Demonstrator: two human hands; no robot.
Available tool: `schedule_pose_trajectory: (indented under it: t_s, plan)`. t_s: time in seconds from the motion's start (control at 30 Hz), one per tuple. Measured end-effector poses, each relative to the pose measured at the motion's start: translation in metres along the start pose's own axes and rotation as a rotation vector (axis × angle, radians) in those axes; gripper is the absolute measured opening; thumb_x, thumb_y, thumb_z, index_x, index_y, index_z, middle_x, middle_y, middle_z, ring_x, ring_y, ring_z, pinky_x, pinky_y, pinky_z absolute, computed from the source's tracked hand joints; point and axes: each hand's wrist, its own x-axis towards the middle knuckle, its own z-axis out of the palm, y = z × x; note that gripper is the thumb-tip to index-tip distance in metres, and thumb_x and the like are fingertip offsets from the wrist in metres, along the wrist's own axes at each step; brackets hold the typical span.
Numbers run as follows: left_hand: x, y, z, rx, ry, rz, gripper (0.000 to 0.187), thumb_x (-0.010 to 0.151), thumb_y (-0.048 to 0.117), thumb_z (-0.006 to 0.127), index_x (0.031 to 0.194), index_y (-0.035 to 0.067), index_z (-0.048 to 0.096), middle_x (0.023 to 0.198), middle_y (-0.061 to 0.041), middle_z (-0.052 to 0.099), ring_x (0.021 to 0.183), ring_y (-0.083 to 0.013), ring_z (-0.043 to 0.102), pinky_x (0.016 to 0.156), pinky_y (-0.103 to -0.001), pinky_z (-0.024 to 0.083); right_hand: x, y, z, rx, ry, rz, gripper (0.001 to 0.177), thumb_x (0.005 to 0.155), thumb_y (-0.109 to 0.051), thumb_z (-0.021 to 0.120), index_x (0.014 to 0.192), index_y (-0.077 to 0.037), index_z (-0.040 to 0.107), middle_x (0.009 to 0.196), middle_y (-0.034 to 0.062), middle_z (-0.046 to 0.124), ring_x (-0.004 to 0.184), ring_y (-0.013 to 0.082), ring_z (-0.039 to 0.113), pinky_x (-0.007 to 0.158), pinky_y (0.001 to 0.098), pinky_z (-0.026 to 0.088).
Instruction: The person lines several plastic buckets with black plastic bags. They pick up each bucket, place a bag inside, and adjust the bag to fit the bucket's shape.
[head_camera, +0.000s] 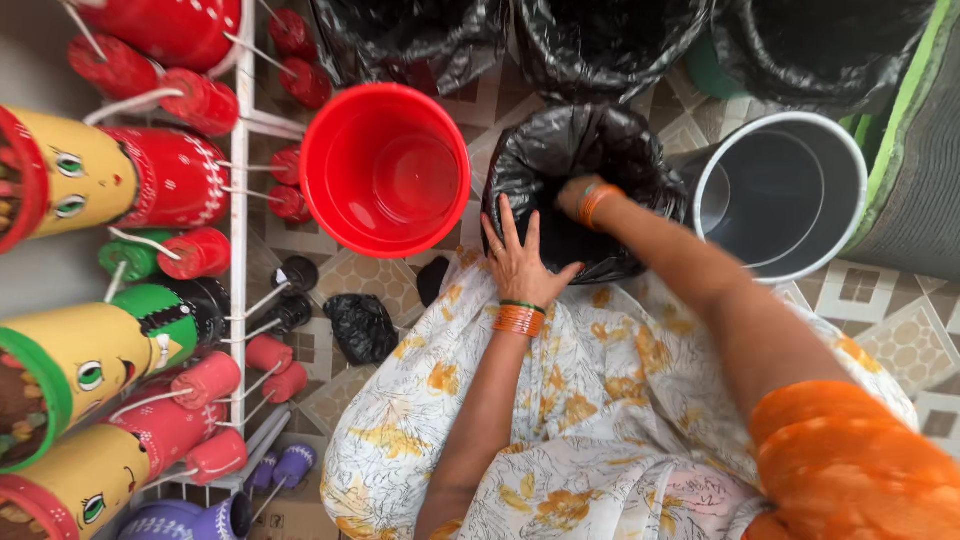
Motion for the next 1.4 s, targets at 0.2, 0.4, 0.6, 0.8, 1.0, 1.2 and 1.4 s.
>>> schedule_pose_trajectory:
  t_s: [0.2, 0.4, 0.6, 0.8, 1.0, 1.2, 1.4]
  plan:
    - [0.003, -0.002, -0.001, -0.014, -0.024, 0.006, 0.106, 0.055, 0.051, 0.095, 0.146, 0.015, 0.052, 0.169, -0.015, 0.005, 0.152, -0.054, 0.008, 0.108, -0.07, 0.035, 0.001, -0.025, -0.044, -0.009, 0.081, 0.05, 0.028, 0.096, -0.026, 0.06, 0.108, -0.011, 0.079, 0.112, 0.0146, 0.076, 0.103, 0.0317, 0.074, 0.08, 0.0464, 0.061]
    - [0.0, 0.003, -0.001, -0.002, 0.011, 0.005, 0.106, 0.053, 0.051, 0.095, 0.143, 0.015, 0.054, 0.168, -0.015, 0.005, 0.151, -0.0531, 0.008, 0.111, -0.07, 0.03, 0.038, -0.024, -0.015, 0.09, 0.359, -0.006, 0.027, 0.098, -0.027, 0.056, 0.114, -0.013, 0.073, 0.121, 0.0182, 0.069, 0.107, 0.0351, 0.068, 0.084, 0.0481, 0.055]
    - [0.004, -0.001, -0.002, 0.017, -0.002, 0.012, 0.106, 0.057, 0.056, 0.093, 0.146, 0.014, 0.054, 0.169, -0.014, 0.004, 0.151, -0.053, 0.006, 0.109, -0.072, 0.029, -0.122, -0.027, -0.099, -0.218, 0.439, -0.147, 0.019, 0.09, -0.026, 0.06, 0.098, -0.013, 0.071, 0.098, 0.0073, 0.068, 0.1, 0.0284, 0.067, 0.085, 0.0445, 0.054]
    - [0.002, -0.007, 0.002, 0.045, 0.006, 0.019, 0.104, 0.059, 0.058, 0.092, 0.145, 0.013, 0.054, 0.169, -0.015, 0.001, 0.151, -0.0532, 0.004, 0.111, -0.073, 0.028, -0.248, 0.052, -0.125, -0.115, 0.536, 0.187, 0.016, 0.086, -0.013, 0.061, 0.1, -0.012, 0.07, 0.11, 0.0107, 0.064, 0.114, 0.0312, 0.063, 0.106, 0.0489, 0.045]
    - [-0.001, -0.011, 0.011, 0.054, 0.055, 0.054, 0.102, 0.061, 0.06, 0.089, 0.144, 0.012, 0.056, 0.17, -0.015, 0.002, 0.151, -0.0541, 0.007, 0.11, -0.073, 0.03, -0.258, 0.068, -0.094, -0.232, 0.651, 0.202, 0.023, 0.083, -0.011, 0.06, 0.104, -0.017, 0.069, 0.114, 0.0036, 0.065, 0.131, 0.0231, 0.058, 0.125, 0.0505, 0.029]
    - [-0.004, -0.008, 0.009, 0.082, 0.077, 0.074, 0.107, 0.06, 0.07, 0.086, 0.145, 0.012, 0.056, 0.169, -0.015, 0.003, 0.151, -0.0554, 0.007, 0.107, -0.074, 0.03, -0.249, 0.062, -0.087, -0.197, 0.656, 0.115, 0.013, 0.079, -0.013, 0.063, 0.087, -0.019, 0.071, 0.097, -0.0014, 0.069, 0.122, 0.022, 0.061, 0.123, 0.0628, 0.023]
    - [-0.005, -0.006, 0.003, 0.102, 0.069, 0.116, 0.118, 0.052, 0.077, 0.085, 0.146, 0.014, 0.055, 0.17, -0.013, 0.003, 0.152, -0.0529, 0.005, 0.11, -0.076, 0.024, -0.253, 0.047, -0.068, -0.211, 0.535, -0.074, 0.008, 0.078, -0.02, 0.07, 0.086, -0.018, 0.071, 0.087, -0.0024, 0.068, 0.107, 0.0212, 0.066, 0.122, 0.0601, 0.025]
